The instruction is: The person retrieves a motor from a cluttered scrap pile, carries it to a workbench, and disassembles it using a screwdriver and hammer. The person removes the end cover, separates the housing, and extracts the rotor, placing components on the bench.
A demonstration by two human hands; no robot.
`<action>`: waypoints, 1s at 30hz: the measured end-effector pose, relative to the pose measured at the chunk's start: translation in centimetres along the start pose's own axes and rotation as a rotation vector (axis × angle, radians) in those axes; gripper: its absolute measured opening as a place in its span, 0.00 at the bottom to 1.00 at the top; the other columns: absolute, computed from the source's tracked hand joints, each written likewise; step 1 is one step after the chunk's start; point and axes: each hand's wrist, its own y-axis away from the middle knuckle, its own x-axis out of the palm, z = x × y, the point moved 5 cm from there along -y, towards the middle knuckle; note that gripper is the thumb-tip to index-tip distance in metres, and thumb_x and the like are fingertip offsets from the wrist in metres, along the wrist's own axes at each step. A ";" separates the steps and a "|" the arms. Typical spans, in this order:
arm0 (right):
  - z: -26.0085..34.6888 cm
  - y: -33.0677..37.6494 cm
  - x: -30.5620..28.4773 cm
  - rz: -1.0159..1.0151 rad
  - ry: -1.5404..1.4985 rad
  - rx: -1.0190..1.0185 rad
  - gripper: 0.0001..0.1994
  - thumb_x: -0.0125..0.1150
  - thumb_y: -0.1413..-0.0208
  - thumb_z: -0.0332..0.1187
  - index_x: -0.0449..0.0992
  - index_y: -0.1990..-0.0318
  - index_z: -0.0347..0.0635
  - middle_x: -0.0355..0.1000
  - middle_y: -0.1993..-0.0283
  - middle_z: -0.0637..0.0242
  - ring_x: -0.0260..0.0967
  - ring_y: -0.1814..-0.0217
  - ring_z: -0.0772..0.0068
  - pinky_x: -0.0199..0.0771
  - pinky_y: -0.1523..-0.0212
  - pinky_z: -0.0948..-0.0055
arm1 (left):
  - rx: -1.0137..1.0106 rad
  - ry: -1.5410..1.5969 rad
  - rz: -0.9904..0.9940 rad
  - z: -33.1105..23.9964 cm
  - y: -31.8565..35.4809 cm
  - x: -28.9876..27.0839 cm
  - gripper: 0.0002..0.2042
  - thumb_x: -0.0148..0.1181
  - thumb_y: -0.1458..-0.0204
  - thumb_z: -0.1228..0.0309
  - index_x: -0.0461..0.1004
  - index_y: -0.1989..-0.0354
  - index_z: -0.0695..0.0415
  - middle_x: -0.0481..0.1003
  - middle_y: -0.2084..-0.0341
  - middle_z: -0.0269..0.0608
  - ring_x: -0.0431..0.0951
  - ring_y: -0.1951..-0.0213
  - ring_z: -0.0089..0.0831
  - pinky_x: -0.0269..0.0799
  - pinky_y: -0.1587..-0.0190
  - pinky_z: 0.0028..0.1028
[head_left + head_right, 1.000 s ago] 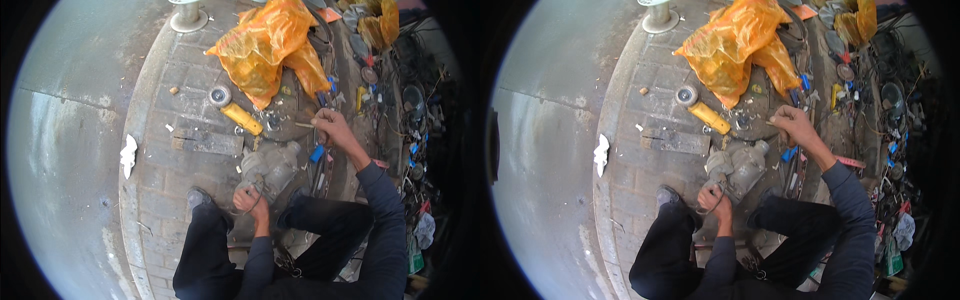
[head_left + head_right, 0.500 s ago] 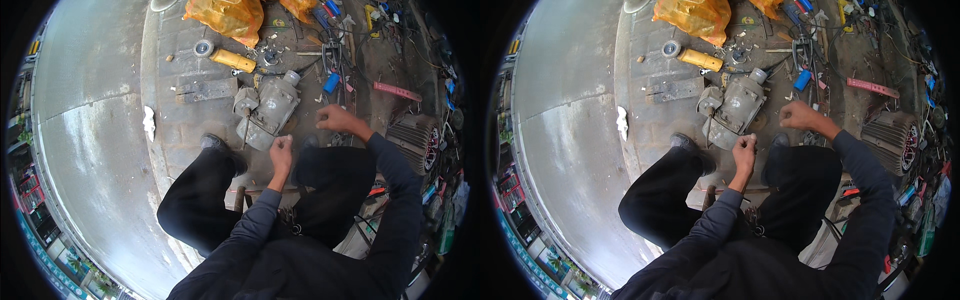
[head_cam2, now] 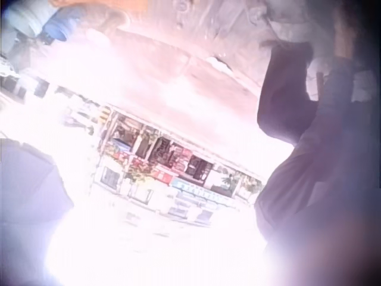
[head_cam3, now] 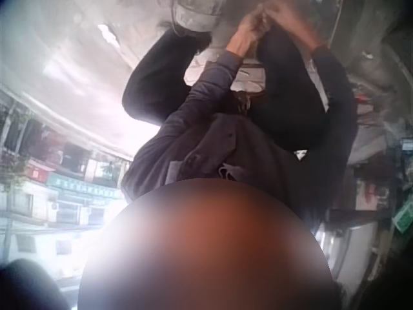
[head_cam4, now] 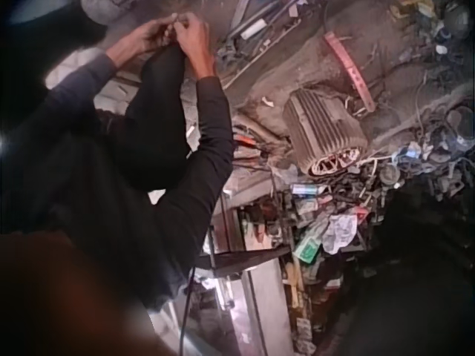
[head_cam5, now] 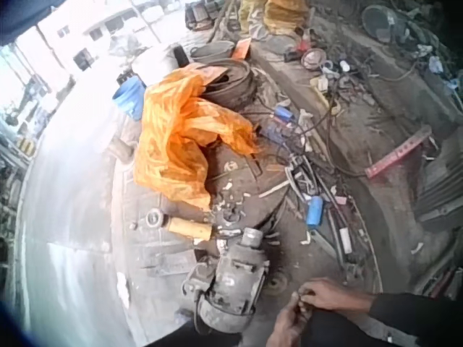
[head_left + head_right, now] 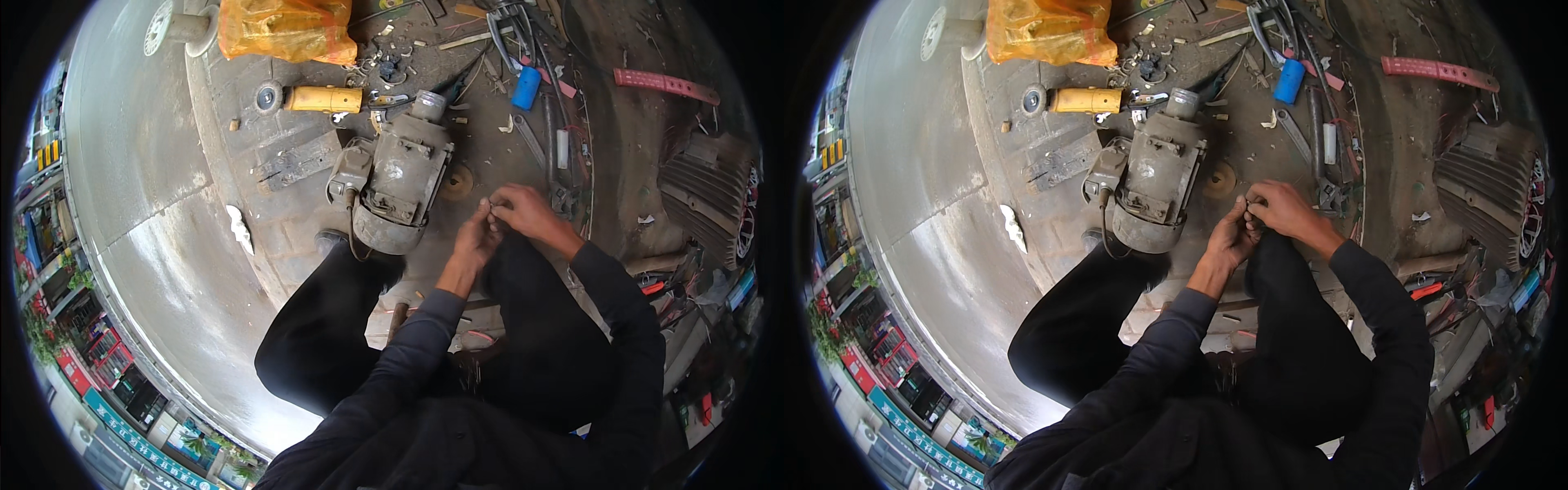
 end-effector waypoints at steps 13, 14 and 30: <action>-11.8 -3.5 1.8 -0.301 0.105 0.275 0.08 0.59 0.42 0.30 0.78 0.61 0.34 0.78 0.59 0.42 0.76 0.55 0.34 0.75 0.57 0.42 | 0.582 -1.684 -0.198 -4.9 1.3 5.6 0.16 0.60 0.34 0.61 0.80 0.52 0.64 0.83 0.65 0.43 0.79 0.71 0.28 0.74 0.68 0.29; -12.7 -4.0 1.8 -0.314 0.130 0.323 0.09 0.60 0.42 0.31 0.79 0.61 0.34 0.78 0.58 0.42 0.77 0.54 0.34 0.76 0.56 0.42 | 0.738 -1.753 -0.174 -5.7 2.4 7.6 0.12 0.61 0.36 0.65 0.81 0.54 0.61 0.82 0.65 0.46 0.80 0.69 0.35 0.75 0.65 0.33; -9.7 -7.1 1.8 -0.184 0.000 0.382 0.19 0.66 0.43 0.40 0.79 0.55 0.30 0.78 0.53 0.39 0.76 0.48 0.34 0.77 0.49 0.45 | 1.347 -2.600 -0.560 -15.1 4.5 15.0 0.46 0.75 0.58 0.48 0.62 0.33 0.59 0.64 0.38 0.59 0.63 0.36 0.60 0.57 0.33 0.55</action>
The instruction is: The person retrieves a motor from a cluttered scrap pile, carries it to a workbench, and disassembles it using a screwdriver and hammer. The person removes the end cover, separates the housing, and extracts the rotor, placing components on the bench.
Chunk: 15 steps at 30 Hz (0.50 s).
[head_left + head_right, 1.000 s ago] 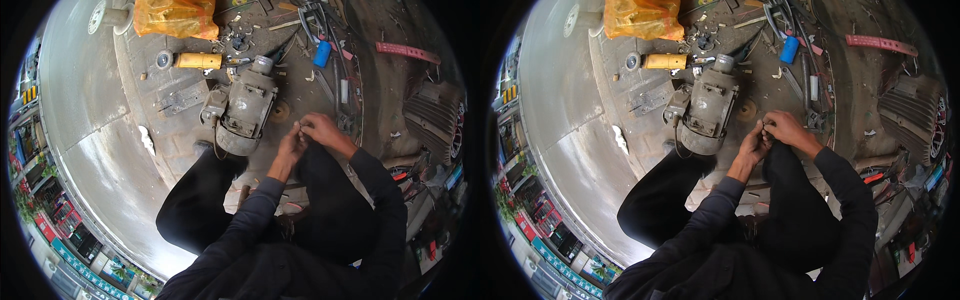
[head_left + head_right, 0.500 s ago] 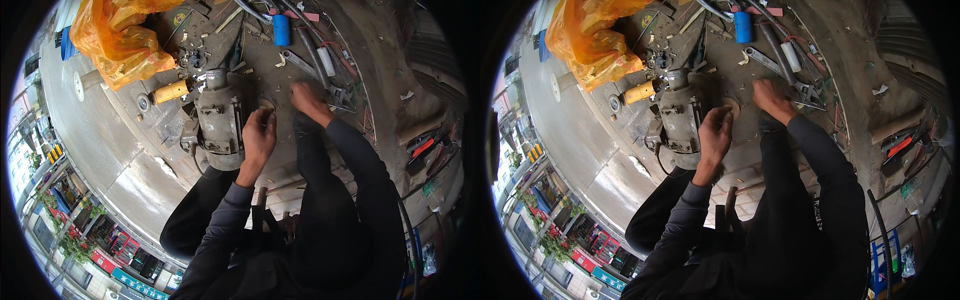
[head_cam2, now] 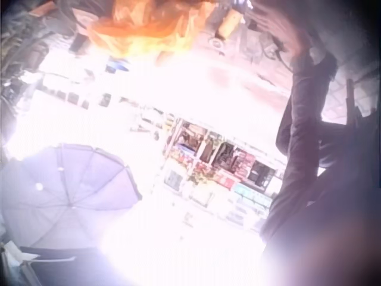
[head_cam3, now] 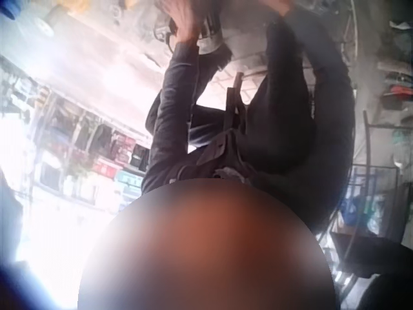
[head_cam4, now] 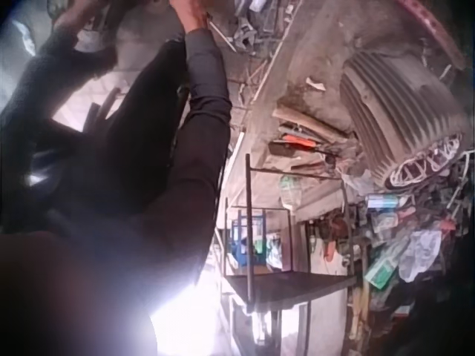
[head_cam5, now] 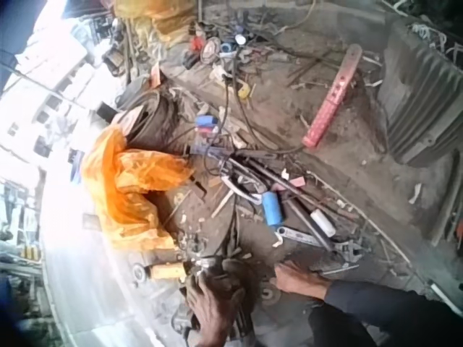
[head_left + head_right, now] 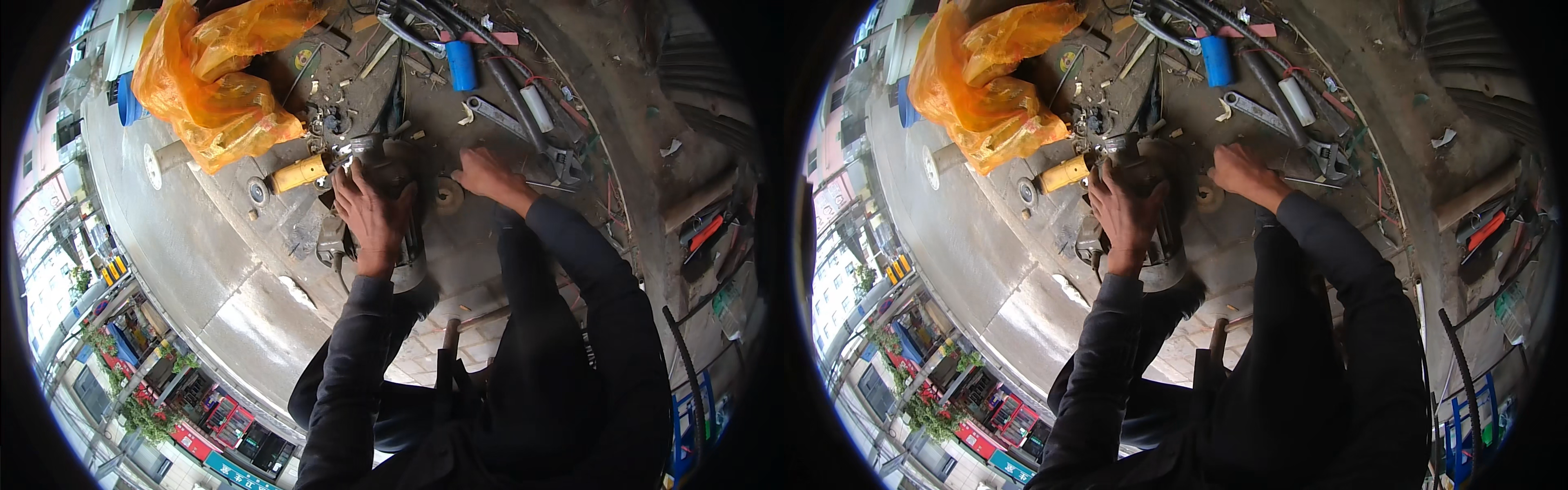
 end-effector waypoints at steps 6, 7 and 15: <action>4.4 -3.2 2.4 0.187 -0.034 -0.002 0.17 0.64 0.48 0.36 0.82 0.58 0.27 0.78 0.55 0.37 0.78 0.49 0.37 0.79 0.49 0.48 | -0.032 0.137 0.069 2.0 -0.1 -0.2 0.44 0.78 0.59 0.48 0.66 0.37 0.60 0.67 0.40 0.59 0.67 0.38 0.59 0.66 0.36 0.50; 4.8 -3.6 2.6 0.186 -0.035 0.017 0.15 0.63 0.49 0.33 0.83 0.61 0.27 0.79 0.56 0.36 0.79 0.51 0.38 0.79 0.49 0.49 | -0.032 0.144 0.073 2.2 -0.1 -0.3 0.44 0.78 0.59 0.48 0.67 0.37 0.60 0.68 0.40 0.59 0.67 0.38 0.59 0.66 0.37 0.50; 5.7 -6.2 5.6 0.217 -0.137 0.019 0.12 0.59 0.51 0.29 0.83 0.66 0.26 0.79 0.69 0.39 0.81 0.61 0.42 0.80 0.57 0.51 | 0.033 0.219 -0.009 3.5 0.0 -0.8 0.41 0.79 0.59 0.50 0.68 0.38 0.59 0.69 0.43 0.58 0.68 0.42 0.58 0.66 0.39 0.50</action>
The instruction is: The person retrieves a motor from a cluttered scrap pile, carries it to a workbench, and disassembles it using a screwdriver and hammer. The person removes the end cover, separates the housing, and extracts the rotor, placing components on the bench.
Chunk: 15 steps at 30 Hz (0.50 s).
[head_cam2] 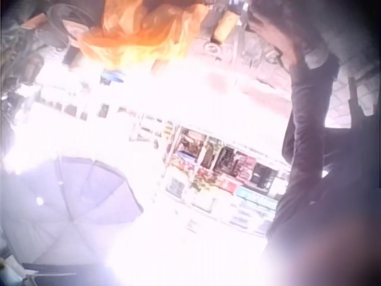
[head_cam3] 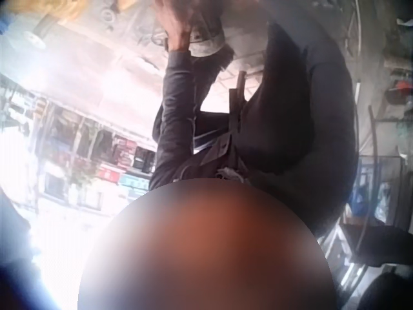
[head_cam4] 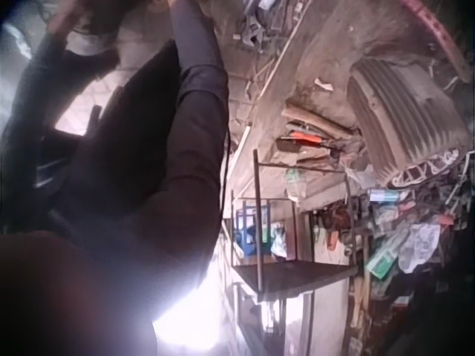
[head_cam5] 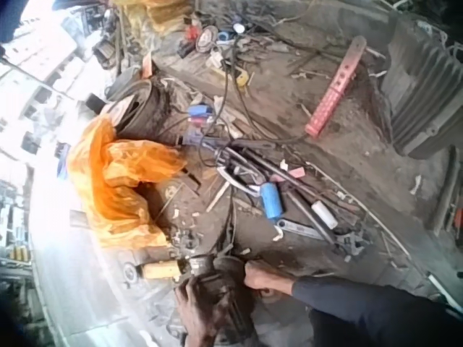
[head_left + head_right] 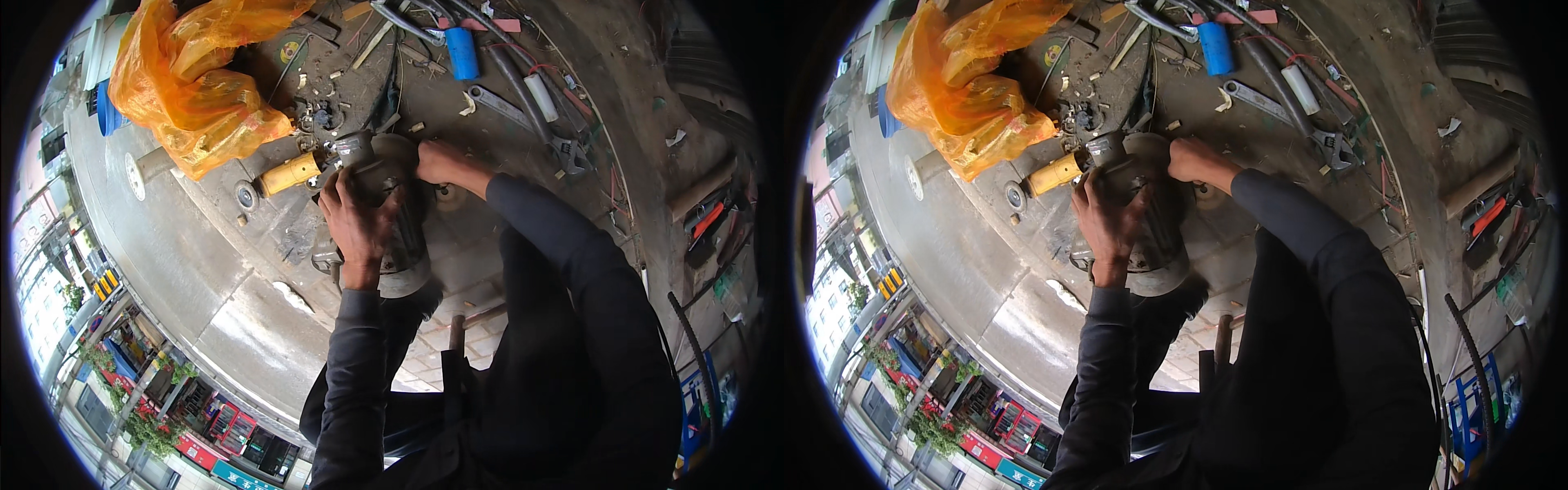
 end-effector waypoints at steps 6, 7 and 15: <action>-1.1 -2.2 0.6 0.003 -0.122 0.015 0.22 0.70 0.54 0.38 0.80 0.58 0.25 0.80 0.61 0.39 0.81 0.59 0.43 0.79 0.58 0.52 | 0.017 0.047 -0.019 0.7 -0.1 0.0 0.42 0.81 0.61 0.53 0.69 0.38 0.59 0.68 0.44 0.56 0.68 0.42 0.56 0.66 0.39 0.50; -1.4 -2.2 0.7 0.013 -0.157 0.050 0.24 0.71 0.55 0.39 0.80 0.56 0.25 0.80 0.60 0.40 0.81 0.59 0.43 0.79 0.58 0.53 | 0.015 0.080 -0.023 0.9 0.1 -0.3 0.42 0.82 0.61 0.54 0.69 0.37 0.58 0.67 0.44 0.56 0.68 0.42 0.55 0.67 0.39 0.49; -0.6 0.9 0.7 0.032 -0.285 -0.135 0.17 0.68 0.48 0.36 0.76 0.62 0.27 0.75 0.81 0.55 0.76 0.83 0.60 0.74 0.79 0.59 | -0.165 0.130 -0.058 2.9 3.8 -1.7 0.53 0.84 0.62 0.55 0.58 0.27 0.55 0.57 0.36 0.63 0.60 0.33 0.57 0.62 0.32 0.48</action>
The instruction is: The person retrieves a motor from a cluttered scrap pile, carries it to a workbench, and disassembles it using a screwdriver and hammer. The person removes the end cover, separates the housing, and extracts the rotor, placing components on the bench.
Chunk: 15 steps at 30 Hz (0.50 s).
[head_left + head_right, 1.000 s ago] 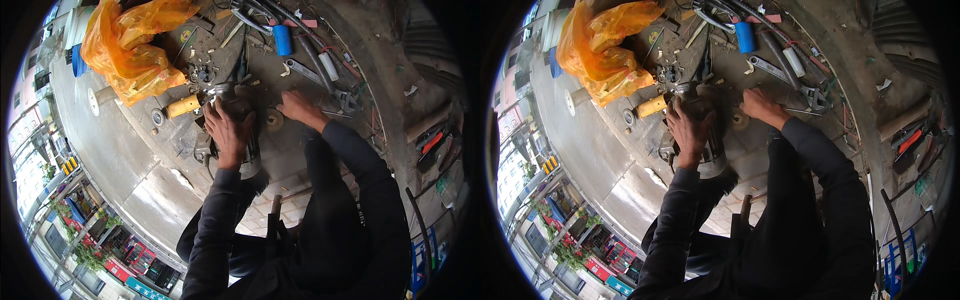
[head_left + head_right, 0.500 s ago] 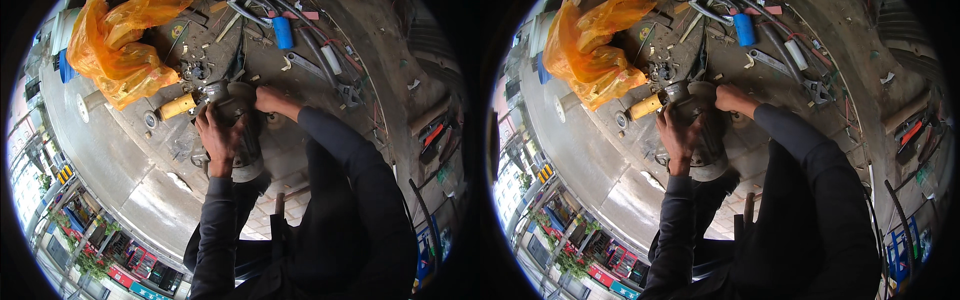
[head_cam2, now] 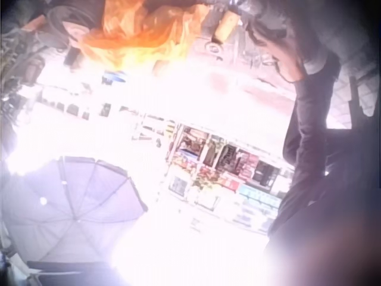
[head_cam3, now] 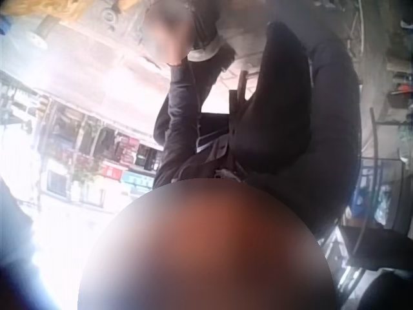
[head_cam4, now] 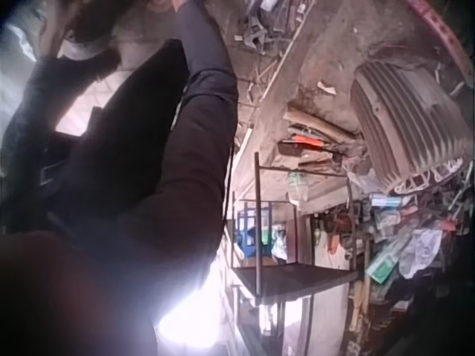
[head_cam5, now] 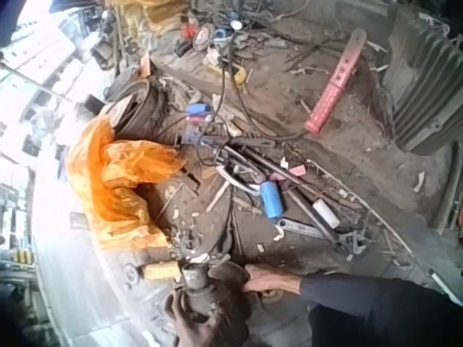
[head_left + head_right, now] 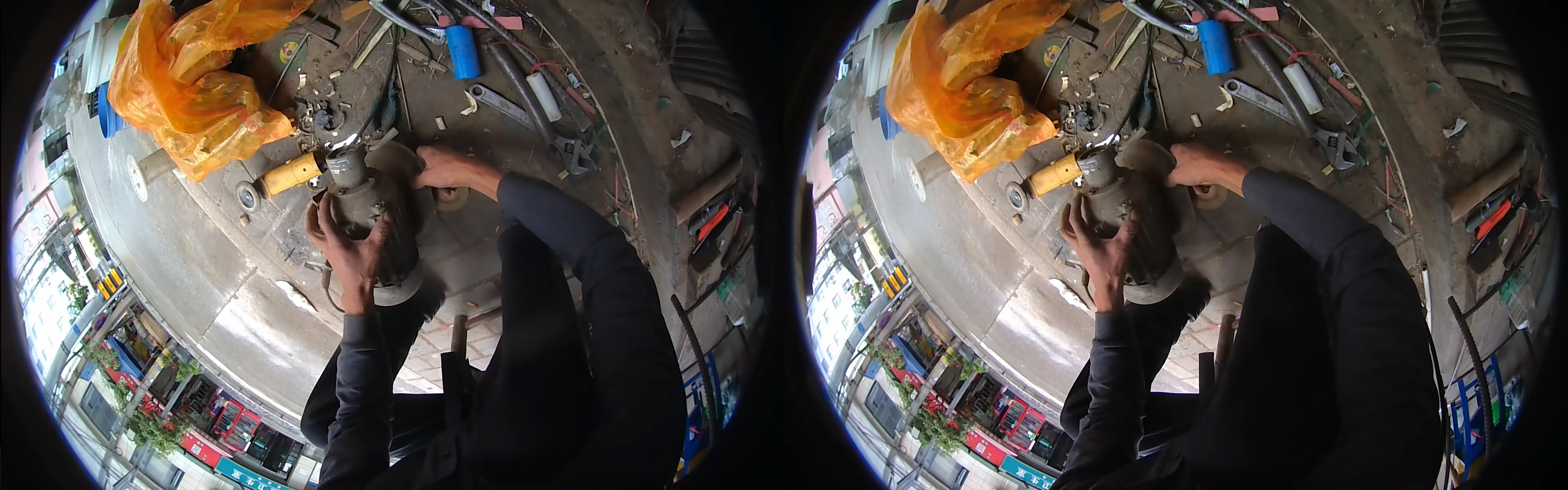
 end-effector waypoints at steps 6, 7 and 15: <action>-0.6 0.2 1.4 0.092 0.044 -0.039 0.18 0.69 0.45 0.42 0.78 0.66 0.31 0.75 0.81 0.56 0.75 0.84 0.63 0.74 0.78 0.60 | -0.200 0.272 0.027 2.0 2.2 0.2 0.66 0.84 0.62 0.51 0.39 0.24 0.68 0.49 0.27 0.65 0.52 0.26 0.53 0.50 0.25 0.46; -1.1 0.1 1.6 0.088 0.063 -0.026 0.19 0.69 0.44 0.44 0.78 0.67 0.31 0.75 0.81 0.56 0.75 0.84 0.63 0.74 0.77 0.60 | -0.199 0.290 0.010 2.1 2.1 0.3 0.66 0.84 0.63 0.51 0.41 0.24 0.69 0.51 0.28 0.67 0.53 0.26 0.55 0.52 0.26 0.47; -2.7 -0.1 1.1 -0.088 0.189 -0.032 0.27 0.69 0.43 0.46 0.76 0.49 0.27 0.81 0.60 0.42 0.80 0.54 0.40 0.79 0.54 0.52 | -0.174 0.128 -0.004 0.6 1.1 0.8 0.59 0.85 0.68 0.51 0.55 0.31 0.69 0.63 0.40 0.63 0.64 0.37 0.56 0.61 0.33 0.48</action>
